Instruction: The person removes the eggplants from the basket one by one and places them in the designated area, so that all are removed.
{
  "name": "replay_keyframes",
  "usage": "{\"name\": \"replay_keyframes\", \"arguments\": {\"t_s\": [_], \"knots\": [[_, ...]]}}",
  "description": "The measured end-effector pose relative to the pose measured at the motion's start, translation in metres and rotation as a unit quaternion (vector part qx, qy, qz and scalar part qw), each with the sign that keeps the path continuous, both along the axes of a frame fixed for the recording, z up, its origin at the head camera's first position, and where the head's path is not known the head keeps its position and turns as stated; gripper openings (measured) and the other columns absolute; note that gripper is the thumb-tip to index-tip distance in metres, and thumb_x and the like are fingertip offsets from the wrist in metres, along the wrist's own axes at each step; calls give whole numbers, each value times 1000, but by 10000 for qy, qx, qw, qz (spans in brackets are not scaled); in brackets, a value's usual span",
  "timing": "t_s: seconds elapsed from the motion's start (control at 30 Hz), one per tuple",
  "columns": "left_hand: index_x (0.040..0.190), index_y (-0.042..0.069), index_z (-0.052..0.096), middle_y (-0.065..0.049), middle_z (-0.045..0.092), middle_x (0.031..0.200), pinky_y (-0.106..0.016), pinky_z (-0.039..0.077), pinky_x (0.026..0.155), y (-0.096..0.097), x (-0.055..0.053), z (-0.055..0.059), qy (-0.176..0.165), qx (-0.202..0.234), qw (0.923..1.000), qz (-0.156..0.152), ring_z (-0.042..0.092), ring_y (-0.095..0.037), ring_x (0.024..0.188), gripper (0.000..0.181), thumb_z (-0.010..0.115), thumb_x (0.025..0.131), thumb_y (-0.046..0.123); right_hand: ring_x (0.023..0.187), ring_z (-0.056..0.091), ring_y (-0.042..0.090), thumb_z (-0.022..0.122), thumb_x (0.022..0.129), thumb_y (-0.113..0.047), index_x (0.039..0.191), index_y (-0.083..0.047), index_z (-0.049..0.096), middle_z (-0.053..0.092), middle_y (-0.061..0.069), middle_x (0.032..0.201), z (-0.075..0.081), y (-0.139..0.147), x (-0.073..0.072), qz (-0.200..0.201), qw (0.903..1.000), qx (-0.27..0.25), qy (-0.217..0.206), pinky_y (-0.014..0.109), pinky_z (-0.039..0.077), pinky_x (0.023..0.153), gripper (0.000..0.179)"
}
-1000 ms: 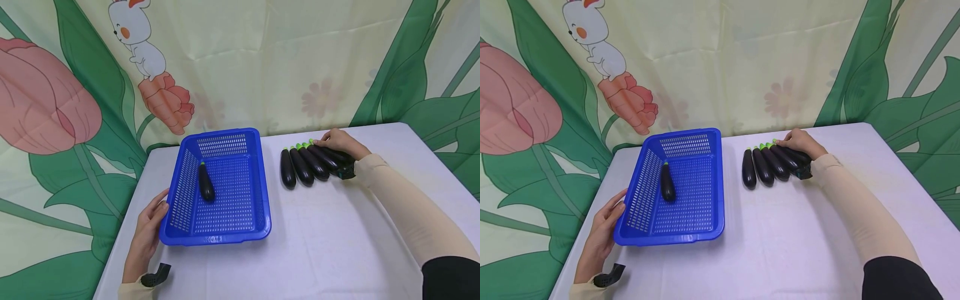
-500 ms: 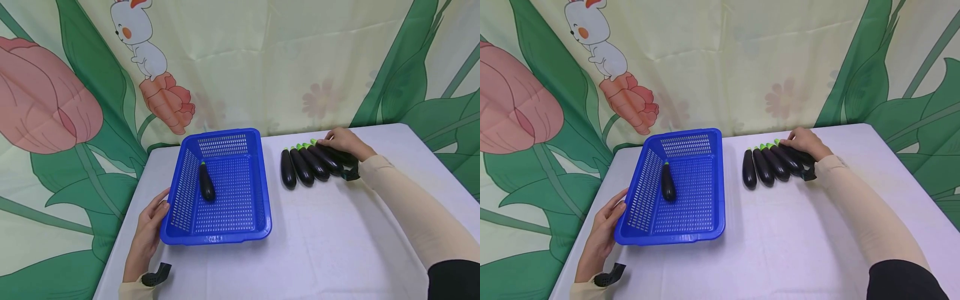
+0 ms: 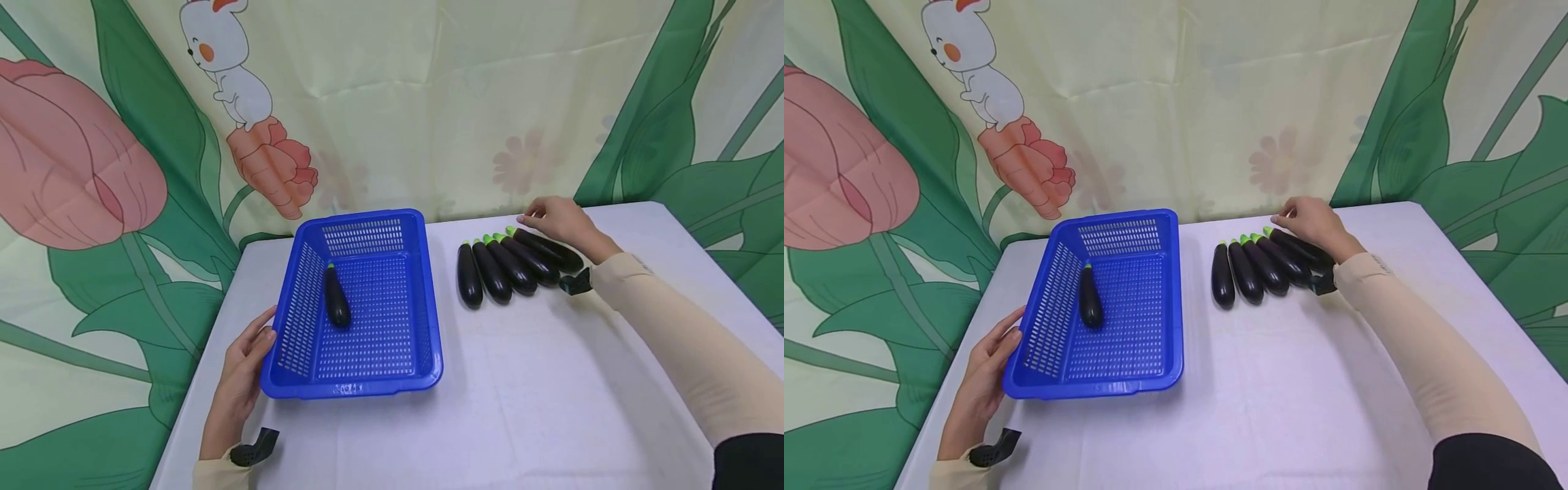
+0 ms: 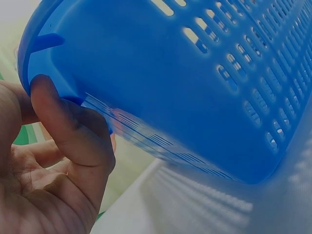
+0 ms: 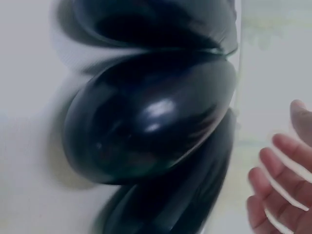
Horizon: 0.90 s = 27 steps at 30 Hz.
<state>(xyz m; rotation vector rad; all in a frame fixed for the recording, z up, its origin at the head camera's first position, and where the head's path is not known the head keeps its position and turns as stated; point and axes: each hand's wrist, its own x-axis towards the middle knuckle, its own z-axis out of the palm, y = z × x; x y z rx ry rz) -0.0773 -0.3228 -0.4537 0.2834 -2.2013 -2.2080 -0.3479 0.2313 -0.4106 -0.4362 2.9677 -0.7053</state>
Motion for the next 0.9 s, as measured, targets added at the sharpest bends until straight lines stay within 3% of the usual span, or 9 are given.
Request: {"name": "replay_keyframes", "arguments": {"t_s": [0.27, 0.4, 0.5, 0.6, 0.7, 0.9], "knots": [[161, 14, 38, 8, 69, 108, -25, 64, 81, 1, 0, 1, -40, -45, 10000, 36, 71, -7, 92, 56, 56, 109, 25, 123, 61, 46, 62, 105, -31, 132, 1, 62, 64, 27, 130, 11, -22, 8, 330, 9941, -1035, -25, 59, 49, 103, 42], [161, 14, 38, 8, 69, 108, -25, 64, 81, 1, 0, 2, -20, -24, 10000, 32, 71, -7, 92, 56, 56, 109, 25, 128, 62, 42, 63, 105, -28, 138, -2, 60, 62, 23, 138, 19, -35, 14, 399, 9877, -1478, -328, 45, 53, 102, 42], [161, 14, 38, 8, 69, 108, -25, 64, 81, 1, 1, 1, 0, -12, 10000, 19, 70, -7, 92, 56, 56, 109, 25, 122, 67, 31, 63, 105, -26, 141, -3, 59, 62, 22, 141, 25, -44, 19, 517, 9797, -1835, -618, 27, 55, 90, 43], [161, 14, 38, 9, 69, 108, -25, 64, 81, 1, 1, 1, 6, -12, 10000, 20, 70, -7, 93, 56, 56, 109, 25, 107, 70, 11, 64, 105, -23, 144, -1, 57, 60, 24, 143, 31, -56, 24, 669, 9686, -2207, -924, 19, 56, 84, 45], [161, 14, 38, 8, 69, 108, -25, 64, 82, 1, 1, 1, 8, -11, 10000, 13, 71, -7, 93, 56, 56, 109, 25, 100, 68, 2, 64, 105, -23, 145, -2, 57, 60, 22, 144, 36, -68, 30, 757, 9570, -2510, -1244, 23, 59, 88, 45], [161, 15, 38, 8, 70, 110, -27, 64, 82, 1, 1, 2, 32, -28, 10000, -1, 72, -8, 94, 56, 56, 109, 26, 118, 64, 21, 61, 106, -26, 142, -7, 58, 63, 14, 140, 42, -93, 43, 935, 9302, -2988, -1915, 42, 55, 105, 41]]}}
